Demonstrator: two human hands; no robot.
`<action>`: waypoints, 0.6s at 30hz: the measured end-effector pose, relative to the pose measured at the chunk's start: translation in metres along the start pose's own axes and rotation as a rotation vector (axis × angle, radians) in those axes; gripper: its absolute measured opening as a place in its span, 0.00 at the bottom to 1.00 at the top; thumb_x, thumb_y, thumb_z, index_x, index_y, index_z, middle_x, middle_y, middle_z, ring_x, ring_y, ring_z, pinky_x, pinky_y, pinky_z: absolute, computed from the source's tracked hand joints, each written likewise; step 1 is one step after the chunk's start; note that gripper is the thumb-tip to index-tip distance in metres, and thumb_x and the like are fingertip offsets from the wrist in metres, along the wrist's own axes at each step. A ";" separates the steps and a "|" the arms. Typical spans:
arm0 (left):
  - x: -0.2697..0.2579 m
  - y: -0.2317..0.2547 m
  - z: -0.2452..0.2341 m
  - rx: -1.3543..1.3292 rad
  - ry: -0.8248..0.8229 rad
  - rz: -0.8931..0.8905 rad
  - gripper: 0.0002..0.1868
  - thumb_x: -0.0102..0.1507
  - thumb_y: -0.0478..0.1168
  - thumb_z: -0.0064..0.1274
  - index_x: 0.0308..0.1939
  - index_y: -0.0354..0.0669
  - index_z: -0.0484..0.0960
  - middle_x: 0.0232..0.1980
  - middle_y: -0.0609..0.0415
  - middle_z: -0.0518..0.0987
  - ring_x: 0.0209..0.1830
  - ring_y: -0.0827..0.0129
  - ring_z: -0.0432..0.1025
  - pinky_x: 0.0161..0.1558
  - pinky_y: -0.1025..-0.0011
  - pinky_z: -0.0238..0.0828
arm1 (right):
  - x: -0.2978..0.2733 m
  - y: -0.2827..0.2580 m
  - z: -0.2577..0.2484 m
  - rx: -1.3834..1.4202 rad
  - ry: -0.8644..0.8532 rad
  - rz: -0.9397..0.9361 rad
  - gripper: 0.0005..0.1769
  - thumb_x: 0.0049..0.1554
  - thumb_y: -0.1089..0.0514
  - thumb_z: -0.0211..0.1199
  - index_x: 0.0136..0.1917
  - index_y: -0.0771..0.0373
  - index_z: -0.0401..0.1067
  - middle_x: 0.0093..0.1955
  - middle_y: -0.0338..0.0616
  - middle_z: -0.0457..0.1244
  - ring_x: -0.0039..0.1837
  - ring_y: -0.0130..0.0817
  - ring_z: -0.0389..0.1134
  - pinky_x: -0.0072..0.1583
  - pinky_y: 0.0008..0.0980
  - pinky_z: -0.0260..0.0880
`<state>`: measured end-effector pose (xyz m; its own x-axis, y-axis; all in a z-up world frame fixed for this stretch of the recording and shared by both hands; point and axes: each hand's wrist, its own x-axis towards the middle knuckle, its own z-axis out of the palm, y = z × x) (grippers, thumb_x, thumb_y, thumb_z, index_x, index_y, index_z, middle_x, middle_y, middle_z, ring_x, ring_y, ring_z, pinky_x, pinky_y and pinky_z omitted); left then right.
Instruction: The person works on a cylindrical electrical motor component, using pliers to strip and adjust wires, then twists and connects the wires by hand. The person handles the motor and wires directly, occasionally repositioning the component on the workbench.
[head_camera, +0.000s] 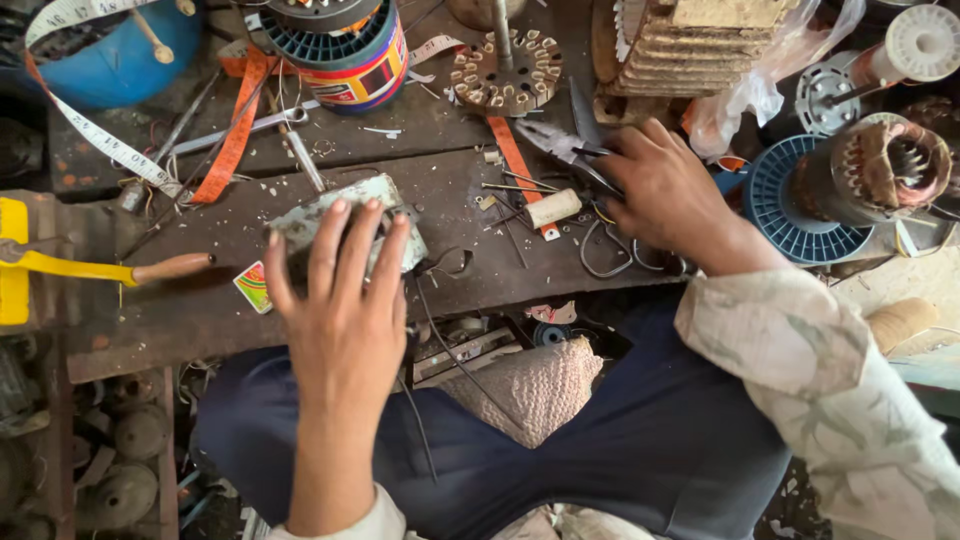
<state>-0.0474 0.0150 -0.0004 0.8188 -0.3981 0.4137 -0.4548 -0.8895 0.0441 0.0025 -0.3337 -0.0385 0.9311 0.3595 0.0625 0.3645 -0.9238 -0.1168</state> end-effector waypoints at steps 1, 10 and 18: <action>-0.006 0.004 0.002 -0.053 0.033 -0.030 0.27 0.60 0.39 0.67 0.65 0.52 0.81 0.70 0.57 0.75 0.76 0.62 0.63 0.77 0.43 0.44 | 0.003 0.002 0.003 0.003 0.020 -0.029 0.25 0.48 0.57 0.70 0.59 0.65 0.76 0.59 0.50 0.63 0.64 0.50 0.62 0.64 0.46 0.64; -0.047 0.073 0.029 -0.463 0.268 -0.030 0.16 0.63 0.34 0.67 0.53 0.39 0.84 0.58 0.52 0.82 0.61 0.60 0.75 0.64 0.58 0.62 | -0.004 -0.041 0.006 0.107 0.159 -0.100 0.29 0.48 0.62 0.65 0.64 0.60 0.74 0.66 0.47 0.64 0.69 0.48 0.61 0.65 0.47 0.60; -0.056 0.124 0.074 -1.867 -0.123 -0.853 0.27 0.63 0.37 0.59 0.66 0.40 0.71 0.65 0.50 0.78 0.65 0.65 0.73 0.67 0.64 0.68 | 0.009 -0.056 0.019 0.110 0.123 -0.220 0.24 0.51 0.55 0.72 0.60 0.60 0.74 0.59 0.45 0.66 0.67 0.47 0.65 0.67 0.48 0.62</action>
